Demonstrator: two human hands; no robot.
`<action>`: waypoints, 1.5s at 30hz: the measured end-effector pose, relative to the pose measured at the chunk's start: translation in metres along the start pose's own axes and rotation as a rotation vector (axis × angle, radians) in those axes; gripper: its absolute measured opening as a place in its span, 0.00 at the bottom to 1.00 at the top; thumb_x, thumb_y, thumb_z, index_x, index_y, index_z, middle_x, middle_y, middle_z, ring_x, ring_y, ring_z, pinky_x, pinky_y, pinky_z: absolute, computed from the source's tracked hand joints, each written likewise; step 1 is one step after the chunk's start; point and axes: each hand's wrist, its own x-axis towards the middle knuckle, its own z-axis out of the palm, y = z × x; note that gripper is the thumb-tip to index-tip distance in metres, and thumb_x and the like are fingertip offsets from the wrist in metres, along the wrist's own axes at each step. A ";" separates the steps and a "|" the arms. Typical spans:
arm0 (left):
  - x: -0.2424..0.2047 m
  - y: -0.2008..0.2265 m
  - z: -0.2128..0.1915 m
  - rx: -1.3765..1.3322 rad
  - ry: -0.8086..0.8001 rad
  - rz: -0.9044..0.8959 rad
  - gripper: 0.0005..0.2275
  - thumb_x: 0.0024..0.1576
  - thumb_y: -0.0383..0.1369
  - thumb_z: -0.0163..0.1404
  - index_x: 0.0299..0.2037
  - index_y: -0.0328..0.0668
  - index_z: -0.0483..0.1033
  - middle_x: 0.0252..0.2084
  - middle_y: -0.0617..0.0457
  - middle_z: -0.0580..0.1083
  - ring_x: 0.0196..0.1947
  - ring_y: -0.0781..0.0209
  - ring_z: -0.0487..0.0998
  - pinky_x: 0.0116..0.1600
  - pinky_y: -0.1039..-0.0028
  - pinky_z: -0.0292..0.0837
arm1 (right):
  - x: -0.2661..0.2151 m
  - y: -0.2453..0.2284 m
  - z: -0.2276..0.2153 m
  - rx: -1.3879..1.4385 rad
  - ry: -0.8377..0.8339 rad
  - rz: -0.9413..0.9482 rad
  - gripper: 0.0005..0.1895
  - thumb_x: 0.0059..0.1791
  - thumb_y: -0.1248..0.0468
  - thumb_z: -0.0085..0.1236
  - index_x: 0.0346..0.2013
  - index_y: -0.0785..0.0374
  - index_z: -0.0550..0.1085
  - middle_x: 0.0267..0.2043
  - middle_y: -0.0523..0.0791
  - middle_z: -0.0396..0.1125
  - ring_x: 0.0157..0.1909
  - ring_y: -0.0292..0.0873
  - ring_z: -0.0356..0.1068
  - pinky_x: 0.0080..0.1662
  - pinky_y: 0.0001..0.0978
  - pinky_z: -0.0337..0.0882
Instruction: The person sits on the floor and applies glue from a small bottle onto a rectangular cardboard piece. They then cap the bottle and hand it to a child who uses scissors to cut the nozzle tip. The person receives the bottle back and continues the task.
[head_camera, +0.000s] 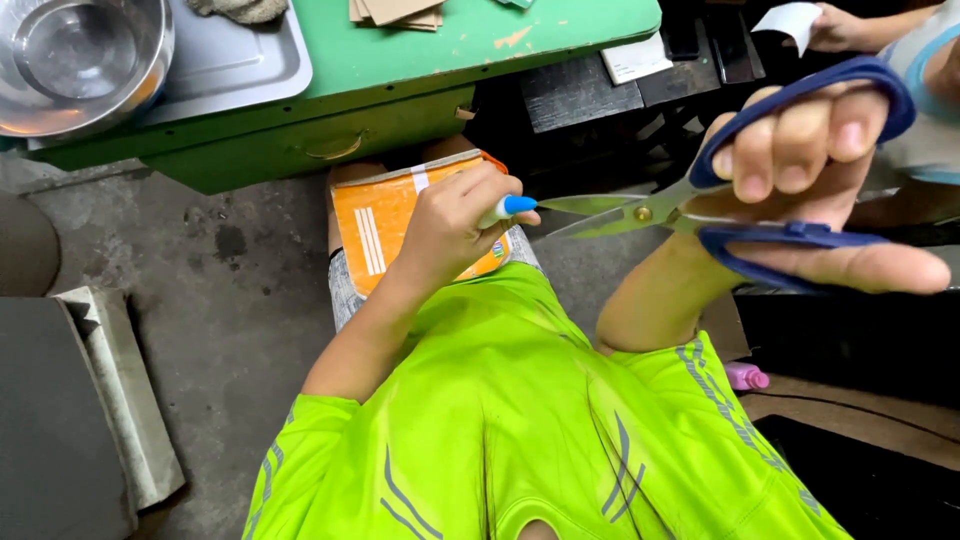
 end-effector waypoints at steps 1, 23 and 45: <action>-0.001 -0.002 0.000 -0.002 -0.001 -0.002 0.12 0.60 0.35 0.62 0.41 0.40 0.73 0.33 0.52 0.71 0.27 0.57 0.69 0.30 0.69 0.61 | 0.004 0.004 -0.001 -0.001 0.002 0.002 0.43 0.35 0.22 0.52 0.45 0.51 0.64 0.35 0.33 0.58 0.34 0.31 0.61 0.45 0.24 0.70; 0.014 -0.018 0.001 -0.142 -0.113 -0.106 0.08 0.61 0.29 0.60 0.43 0.37 0.74 0.37 0.52 0.76 0.33 0.58 0.77 0.38 0.70 0.68 | 0.020 0.038 0.018 -0.051 0.199 -0.085 0.36 0.42 0.33 0.62 0.43 0.56 0.62 0.34 0.37 0.54 0.32 0.35 0.56 0.40 0.25 0.61; 0.008 -0.006 0.000 -0.441 0.119 -0.185 0.02 0.64 0.25 0.52 0.41 0.37 0.73 0.34 0.52 0.69 0.32 0.61 0.67 0.40 0.72 0.61 | -0.003 0.082 0.023 0.636 0.429 0.074 0.25 0.50 0.42 0.57 0.47 0.56 0.64 0.45 0.38 0.63 0.44 0.35 0.66 0.57 0.26 0.68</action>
